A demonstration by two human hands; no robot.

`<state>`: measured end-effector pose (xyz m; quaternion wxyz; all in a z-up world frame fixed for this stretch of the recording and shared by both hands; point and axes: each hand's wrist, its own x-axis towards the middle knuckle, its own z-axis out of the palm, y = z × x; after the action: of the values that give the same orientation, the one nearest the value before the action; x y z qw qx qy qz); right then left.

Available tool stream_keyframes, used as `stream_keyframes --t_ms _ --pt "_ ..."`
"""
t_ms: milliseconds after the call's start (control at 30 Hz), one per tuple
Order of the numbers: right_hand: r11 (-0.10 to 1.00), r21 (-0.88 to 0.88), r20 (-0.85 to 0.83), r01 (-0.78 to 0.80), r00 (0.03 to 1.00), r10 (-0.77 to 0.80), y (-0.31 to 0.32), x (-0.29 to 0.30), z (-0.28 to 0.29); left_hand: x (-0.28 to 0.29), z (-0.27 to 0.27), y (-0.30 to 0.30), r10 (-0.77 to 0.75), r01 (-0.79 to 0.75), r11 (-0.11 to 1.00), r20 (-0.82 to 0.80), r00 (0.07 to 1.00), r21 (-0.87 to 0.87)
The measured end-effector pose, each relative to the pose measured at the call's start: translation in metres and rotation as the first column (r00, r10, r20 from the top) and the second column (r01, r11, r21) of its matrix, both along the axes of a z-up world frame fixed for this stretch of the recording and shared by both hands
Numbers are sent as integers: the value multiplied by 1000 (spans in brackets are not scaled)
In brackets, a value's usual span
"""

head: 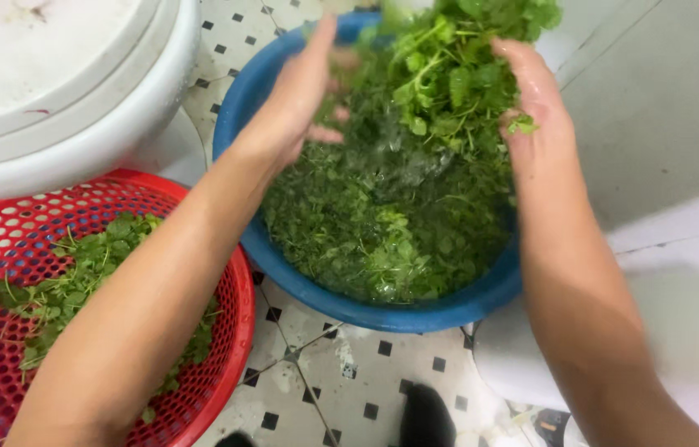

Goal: The person washes leafy green vegetables by transferring them from a red colander into a blue basin of water, agitating them by hand, and then lifting them out to place back into the colander. This cycle repeats multiple times.

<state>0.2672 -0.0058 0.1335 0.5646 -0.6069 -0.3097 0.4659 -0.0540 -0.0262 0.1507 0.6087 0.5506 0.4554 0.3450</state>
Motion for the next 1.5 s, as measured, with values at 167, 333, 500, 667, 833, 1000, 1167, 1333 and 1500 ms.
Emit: stream_keyframes --t_ms 167,333,500,667,833,1000,1167,1333,1500 --pt "999 -23 -57 46 997 -48 -6 11 -31 -8 -46 -7 -70 8 940 -170 983 -341" --pt "996 -86 -82 -17 997 10 -29 -3 -58 -8 -75 -4 -190 94 936 -260 947 -340" --pt "981 -186 -126 -50 992 27 -48 -15 -76 -9 -93 -18 -95 205 977 -745 661 57" --pt "978 -170 -227 -124 970 83 -41 -21 -90 -27 -104 -21 17 115 955 -437 900 275" --pt "927 -51 -267 -371 900 346 -34 -25 -93 -70 -102 -34 -18 88 956 -246 969 279" --pt "852 29 -265 -523 818 511 -46 -97 -75 -150 -75 -77 -16 12 999 -149 989 -32" --pt "614 -42 -75 -788 615 785 -78 -242 -44 -251 -37 -135 113 -157 957 -183 977 -246" --pt "146 -49 -122 -988 151 981 -109 -381 -35 -339 -41 -215 132 -83 932 118 984 -352" --pt "52 -25 122 -998 49 991 -133 -471 -57 -371 -72 -241 373 -480 835 -364 853 -269"
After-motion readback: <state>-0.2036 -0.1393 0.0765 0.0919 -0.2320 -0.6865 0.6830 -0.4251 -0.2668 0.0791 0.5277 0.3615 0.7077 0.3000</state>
